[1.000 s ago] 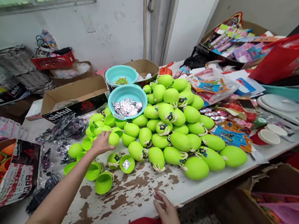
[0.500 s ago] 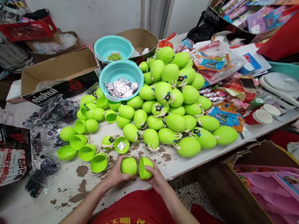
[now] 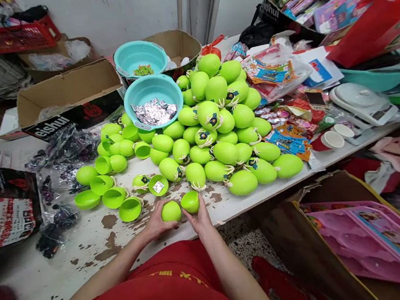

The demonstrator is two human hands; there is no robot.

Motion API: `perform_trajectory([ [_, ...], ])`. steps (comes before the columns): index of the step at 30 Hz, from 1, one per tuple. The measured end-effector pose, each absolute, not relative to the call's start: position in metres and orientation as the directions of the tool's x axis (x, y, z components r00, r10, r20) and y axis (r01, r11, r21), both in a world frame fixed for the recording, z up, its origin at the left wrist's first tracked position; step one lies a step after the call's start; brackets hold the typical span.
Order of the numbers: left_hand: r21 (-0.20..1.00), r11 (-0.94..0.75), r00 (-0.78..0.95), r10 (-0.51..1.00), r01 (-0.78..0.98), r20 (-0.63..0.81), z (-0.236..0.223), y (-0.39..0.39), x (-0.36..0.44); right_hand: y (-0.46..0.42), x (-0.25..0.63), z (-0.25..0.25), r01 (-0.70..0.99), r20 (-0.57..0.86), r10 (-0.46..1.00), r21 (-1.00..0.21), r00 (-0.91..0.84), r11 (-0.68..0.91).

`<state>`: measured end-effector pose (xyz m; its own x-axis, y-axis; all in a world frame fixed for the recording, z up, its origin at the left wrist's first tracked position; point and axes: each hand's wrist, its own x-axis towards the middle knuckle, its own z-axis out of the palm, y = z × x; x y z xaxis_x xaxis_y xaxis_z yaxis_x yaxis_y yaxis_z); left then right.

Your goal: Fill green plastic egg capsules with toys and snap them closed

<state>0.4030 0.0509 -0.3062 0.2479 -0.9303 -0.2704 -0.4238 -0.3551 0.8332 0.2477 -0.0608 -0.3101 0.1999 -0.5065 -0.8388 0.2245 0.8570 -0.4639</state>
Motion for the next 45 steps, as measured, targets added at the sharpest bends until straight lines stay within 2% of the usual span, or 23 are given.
perform_trajectory([
  [8,0.795,-0.397,0.269,-0.915,-0.458,-0.302,-0.300,0.065,0.418,-0.049,0.227,-0.305,0.228,-0.896,-0.419,-0.381,0.149,0.896],
  [16,0.803,-0.396,0.238,-0.917,-0.445,-0.320,-0.297,0.074,0.414,-0.044,0.227,-0.307,0.210,-0.880,-0.452,-0.420,0.143,0.883],
  [20,0.804,-0.373,0.220,-0.927,-0.462,-0.304,-0.295,0.076,0.416,-0.039,0.232,-0.300,0.151,-0.867,-0.454,-0.430,0.203,0.890],
  [23,0.803,-0.343,0.192,-0.939,-0.487,-0.285,-0.291,0.077,0.412,-0.016,0.231,-0.287,0.044,-0.865,-0.424,-0.428,0.268,0.903],
  [26,0.809,-0.293,0.141,-0.956,-0.510,-0.257,-0.286,0.076,0.402,0.005,0.234,-0.275,-0.064,-0.840,-0.393,-0.446,0.375,0.893],
  [29,0.838,-0.282,0.123,-0.959,-0.466,-0.254,-0.282,0.079,0.399,0.006,0.238,-0.268,-0.096,-0.788,-0.370,-0.471,0.492,0.877],
  [32,0.854,-0.350,0.195,-0.935,-0.385,-0.295,-0.282,0.088,0.409,-0.006,0.232,-0.258,-0.066,-0.736,-0.380,-0.498,0.560,0.865],
  [37,0.807,-0.491,0.371,-0.852,-0.327,-0.369,-0.293,0.103,0.429,-0.017,0.197,-0.233,-0.018,-0.664,-0.427,-0.552,0.614,0.834],
  [39,0.786,-0.519,0.407,-0.832,-0.335,-0.376,-0.300,0.102,0.431,-0.016,0.179,-0.224,-0.054,-0.612,-0.484,-0.653,0.625,0.756],
  [40,0.772,-0.535,0.421,-0.822,-0.343,-0.382,-0.304,0.100,0.430,-0.015,0.171,-0.222,-0.107,-0.572,-0.549,-0.746,0.610,0.658],
  [42,0.740,-0.567,0.444,-0.803,-0.362,-0.397,-0.309,0.093,0.429,-0.016,0.156,-0.223,-0.280,-0.452,-0.713,-0.892,0.536,0.355],
  [44,0.715,-0.584,0.455,-0.793,-0.383,-0.404,-0.311,0.085,0.428,-0.021,0.144,-0.231,-0.467,-0.319,-0.839,-0.880,0.440,0.089],
  [45,0.712,-0.581,0.455,-0.797,-0.395,-0.398,-0.311,0.081,0.428,-0.026,0.140,-0.238,-0.535,-0.271,-0.880,-0.844,0.391,0.022],
])
